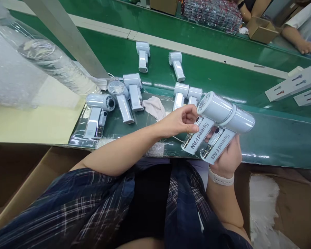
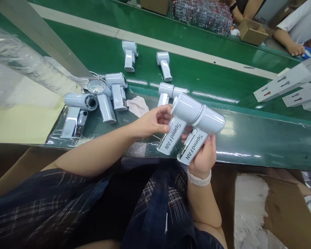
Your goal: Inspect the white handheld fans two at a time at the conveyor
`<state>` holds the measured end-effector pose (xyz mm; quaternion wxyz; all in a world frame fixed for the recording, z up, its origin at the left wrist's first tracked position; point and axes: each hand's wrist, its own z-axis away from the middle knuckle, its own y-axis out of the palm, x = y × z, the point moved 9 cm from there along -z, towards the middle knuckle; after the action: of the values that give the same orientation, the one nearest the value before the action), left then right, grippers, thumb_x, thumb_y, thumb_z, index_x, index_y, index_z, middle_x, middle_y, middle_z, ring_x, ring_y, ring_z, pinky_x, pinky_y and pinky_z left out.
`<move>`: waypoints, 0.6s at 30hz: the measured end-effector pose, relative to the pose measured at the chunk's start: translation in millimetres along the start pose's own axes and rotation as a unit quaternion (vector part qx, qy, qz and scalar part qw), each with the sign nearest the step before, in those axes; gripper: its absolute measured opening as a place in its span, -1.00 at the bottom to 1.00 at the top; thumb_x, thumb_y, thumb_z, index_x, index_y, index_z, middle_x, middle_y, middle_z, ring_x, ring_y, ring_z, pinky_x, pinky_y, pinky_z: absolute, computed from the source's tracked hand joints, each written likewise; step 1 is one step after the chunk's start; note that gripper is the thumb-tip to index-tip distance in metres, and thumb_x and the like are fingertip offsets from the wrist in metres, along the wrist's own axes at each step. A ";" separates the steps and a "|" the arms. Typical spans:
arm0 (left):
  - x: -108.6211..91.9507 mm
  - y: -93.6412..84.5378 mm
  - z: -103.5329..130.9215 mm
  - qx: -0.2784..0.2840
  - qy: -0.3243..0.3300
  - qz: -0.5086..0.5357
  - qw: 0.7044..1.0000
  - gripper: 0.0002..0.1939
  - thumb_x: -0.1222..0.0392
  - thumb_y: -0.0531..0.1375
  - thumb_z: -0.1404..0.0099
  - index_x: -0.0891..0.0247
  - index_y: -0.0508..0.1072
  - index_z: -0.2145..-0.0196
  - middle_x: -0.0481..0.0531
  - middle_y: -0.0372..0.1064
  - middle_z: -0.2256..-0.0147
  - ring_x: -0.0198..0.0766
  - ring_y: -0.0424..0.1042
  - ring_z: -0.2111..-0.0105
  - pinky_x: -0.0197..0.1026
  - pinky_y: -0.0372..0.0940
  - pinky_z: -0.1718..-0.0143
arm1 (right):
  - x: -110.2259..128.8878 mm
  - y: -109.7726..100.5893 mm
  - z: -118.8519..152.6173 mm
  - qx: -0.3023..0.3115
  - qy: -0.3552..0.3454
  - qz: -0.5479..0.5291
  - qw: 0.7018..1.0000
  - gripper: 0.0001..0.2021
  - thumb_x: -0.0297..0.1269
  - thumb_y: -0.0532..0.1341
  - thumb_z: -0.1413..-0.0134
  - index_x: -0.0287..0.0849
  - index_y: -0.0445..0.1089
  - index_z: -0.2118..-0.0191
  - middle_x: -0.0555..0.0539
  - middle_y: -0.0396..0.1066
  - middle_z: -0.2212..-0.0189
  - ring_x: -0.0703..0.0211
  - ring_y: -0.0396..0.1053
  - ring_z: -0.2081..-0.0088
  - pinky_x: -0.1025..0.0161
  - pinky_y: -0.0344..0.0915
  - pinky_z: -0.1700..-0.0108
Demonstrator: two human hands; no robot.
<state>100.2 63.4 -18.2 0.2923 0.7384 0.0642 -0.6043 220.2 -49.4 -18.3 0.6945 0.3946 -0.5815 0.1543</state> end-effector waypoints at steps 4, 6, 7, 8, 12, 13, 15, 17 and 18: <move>-5.5 1.9 1.7 0.003 0.004 -0.020 1.000 -0.33 -0.16 0.56 0.05 0.21 0.25 0.28 -0.07 0.41 0.31 -0.36 0.44 0.34 -0.26 0.34 0.30 | -1.9 2.0 -0.1 0.042 -0.005 -0.001 0.999 -0.71 -0.03 0.15 -0.29 -0.07 0.48 0.09 -0.01 0.59 0.37 0.11 0.56 0.45 0.13 0.53 0.39; -11.1 1.5 3.9 -0.009 0.021 -0.065 0.998 -0.41 -0.09 0.53 -0.02 0.21 0.26 0.28 -0.07 0.39 0.32 -0.36 0.44 0.35 -0.28 0.33 0.34 | -1.1 2.8 -0.5 0.076 -0.024 0.006 0.997 -0.66 0.02 0.16 -0.24 -0.06 0.49 0.04 -0.06 0.59 0.34 -0.01 0.59 0.38 -0.01 0.57 0.30; -15.4 0.5 5.3 -0.021 0.041 -0.102 0.994 -0.48 -0.02 0.51 -0.07 0.21 0.28 0.28 -0.06 0.39 0.32 -0.36 0.44 0.34 -0.29 0.33 0.34 | 1.5 1.3 -0.9 0.084 -0.047 0.023 0.995 -0.64 0.02 0.19 -0.21 -0.06 0.48 0.02 -0.07 0.59 0.32 -0.06 0.60 0.32 -0.07 0.58 0.23; -21.0 0.1 7.0 -0.034 0.071 -0.150 0.986 -0.55 0.05 0.48 -0.11 0.22 0.31 0.27 -0.05 0.41 0.30 -0.34 0.46 0.32 -0.28 0.35 0.32 | 5.7 -0.5 -1.1 0.088 -0.077 0.051 0.992 -0.63 0.00 0.26 -0.16 -0.06 0.47 0.00 -0.08 0.60 0.30 -0.10 0.61 0.25 -0.13 0.57 0.13; -47.6 13.1 21.0 -0.050 0.275 -0.335 0.900 -0.68 0.22 0.38 -0.22 0.23 0.44 0.10 0.12 0.57 0.08 -0.12 0.59 0.01 -0.06 0.46 -0.04 | 32.2 3.9 5.9 0.133 -0.234 0.199 0.942 -0.40 -0.16 0.52 0.10 0.02 0.37 -0.09 -0.13 0.59 0.00 -0.20 0.53 -0.12 -0.27 0.42 -0.21; -53.0 18.3 27.1 -0.048 0.334 -0.363 0.869 -0.70 0.23 0.35 -0.27 0.22 0.45 0.05 0.14 0.58 0.02 -0.08 0.56 -0.08 0.01 0.42 -0.16 | 38.7 6.8 9.5 0.148 -0.270 0.227 0.924 -0.39 -0.16 0.53 0.10 0.04 0.36 -0.10 -0.13 0.55 -0.08 -0.21 0.48 -0.20 -0.31 0.37 -0.27; -60.4 26.2 39.6 -0.051 0.428 -0.404 0.807 -0.76 0.25 0.26 -0.40 0.19 0.44 -0.01 0.14 0.58 -0.07 -0.11 0.49 -0.21 0.09 0.31 -0.32 | 50.2 9.7 16.6 0.162 -0.333 0.261 0.892 -0.48 -0.13 0.47 -0.02 0.08 0.35 -0.09 -0.11 0.49 -0.18 -0.21 0.41 -0.28 -0.37 0.29 -0.33; -63.1 29.9 47.3 -0.058 0.476 -0.439 0.760 -0.79 0.23 0.17 -0.49 0.16 0.43 -0.05 0.10 0.57 -0.09 -0.16 0.45 -0.26 0.11 0.26 -0.37 | 56.5 10.7 22.5 0.169 -0.377 0.278 0.867 -0.58 -0.12 0.40 -0.13 0.09 0.35 -0.09 -0.09 0.47 -0.20 -0.20 0.39 -0.30 -0.41 0.25 -0.35; -63.2 31.6 49.5 -0.058 0.491 -0.454 0.742 -0.79 0.22 0.13 -0.52 0.15 0.42 -0.06 0.09 0.57 -0.09 -0.18 0.44 -0.27 0.12 0.27 -0.37 | 56.7 11.1 24.3 0.175 -0.390 0.284 0.859 -0.58 -0.11 0.38 -0.14 0.10 0.34 -0.09 -0.09 0.47 -0.20 -0.21 0.39 -0.29 -0.42 0.25 -0.35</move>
<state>55.5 28.6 46.9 -0.0463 0.7982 0.5610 -0.2146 211.7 -73.8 38.8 0.2569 0.3554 -0.8549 0.2772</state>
